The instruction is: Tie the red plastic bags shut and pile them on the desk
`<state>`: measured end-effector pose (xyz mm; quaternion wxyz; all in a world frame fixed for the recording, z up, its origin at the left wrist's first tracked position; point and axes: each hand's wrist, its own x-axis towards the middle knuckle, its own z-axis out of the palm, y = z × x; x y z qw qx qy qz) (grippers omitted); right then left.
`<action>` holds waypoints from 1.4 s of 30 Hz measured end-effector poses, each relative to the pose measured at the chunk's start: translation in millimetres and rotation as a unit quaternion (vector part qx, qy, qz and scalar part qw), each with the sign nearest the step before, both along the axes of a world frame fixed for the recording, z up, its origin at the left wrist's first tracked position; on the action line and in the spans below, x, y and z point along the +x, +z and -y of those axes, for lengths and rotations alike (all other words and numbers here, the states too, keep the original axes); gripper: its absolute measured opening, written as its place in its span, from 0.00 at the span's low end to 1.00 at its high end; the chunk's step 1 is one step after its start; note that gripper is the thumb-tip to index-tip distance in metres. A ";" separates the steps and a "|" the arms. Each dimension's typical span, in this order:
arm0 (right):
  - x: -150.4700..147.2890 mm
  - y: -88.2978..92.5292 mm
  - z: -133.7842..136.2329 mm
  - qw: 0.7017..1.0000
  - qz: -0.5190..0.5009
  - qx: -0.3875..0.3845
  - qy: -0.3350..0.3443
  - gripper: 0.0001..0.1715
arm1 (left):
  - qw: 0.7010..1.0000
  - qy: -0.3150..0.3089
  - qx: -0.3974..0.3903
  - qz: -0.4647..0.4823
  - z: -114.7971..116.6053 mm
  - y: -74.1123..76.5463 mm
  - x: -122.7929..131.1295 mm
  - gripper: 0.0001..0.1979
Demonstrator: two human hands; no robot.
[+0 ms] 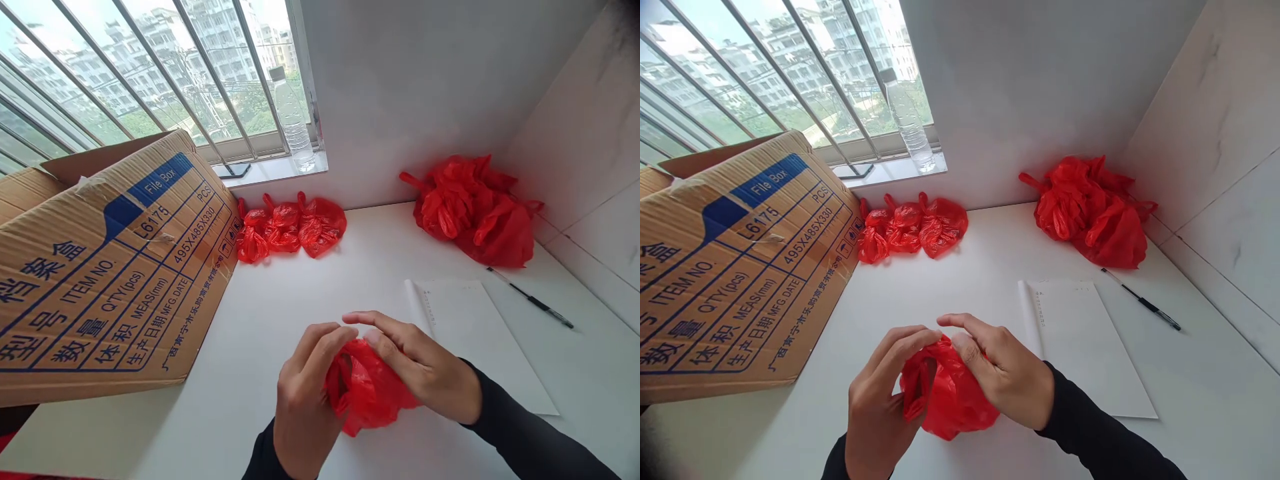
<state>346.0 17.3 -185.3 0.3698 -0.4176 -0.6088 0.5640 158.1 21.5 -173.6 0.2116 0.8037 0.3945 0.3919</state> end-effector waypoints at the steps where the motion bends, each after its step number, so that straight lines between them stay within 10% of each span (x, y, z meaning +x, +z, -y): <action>1: -0.4 -3.3 -0.9 1.000 -0.010 -0.012 0.014 0.23 | 1.000 0.006 0.021 0.000 -0.3 -4.4 -0.9 0.22; 10: 5.8 -1.4 -4.8 0.998 -0.023 -0.006 -0.057 0.13 | 0.991 -0.079 0.055 -0.096 1.6 -20.2 -21.4 0.32; 19: 50.8 -43.4 7.8 0.971 0.087 -0.041 -0.220 0.16 | 0.989 0.036 -0.032 -0.138 40.0 -67.2 -87.8 0.22; 25: 2.5 -48.6 22.4 0.971 0.031 0.026 -0.235 0.09 | 0.985 -0.007 0.042 -0.166 28.5 -68.6 -43.9 0.26; 31: -27.8 -107.6 37.0 0.935 0.280 0.180 -0.118 0.33 | 0.939 -0.108 0.025 -0.324 23.6 -100.3 -13.4 0.31; 35: -23.7 -124.6 38.3 0.927 0.291 0.206 -0.118 0.33 | 0.954 -0.084 0.018 -0.287 30.2 -109.7 -13.9 0.30; 42: 8.3 -90.2 40.7 0.925 0.235 0.127 -0.272 0.25 | 0.971 0.114 0.005 -0.211 7.0 -100.3 -45.9 0.20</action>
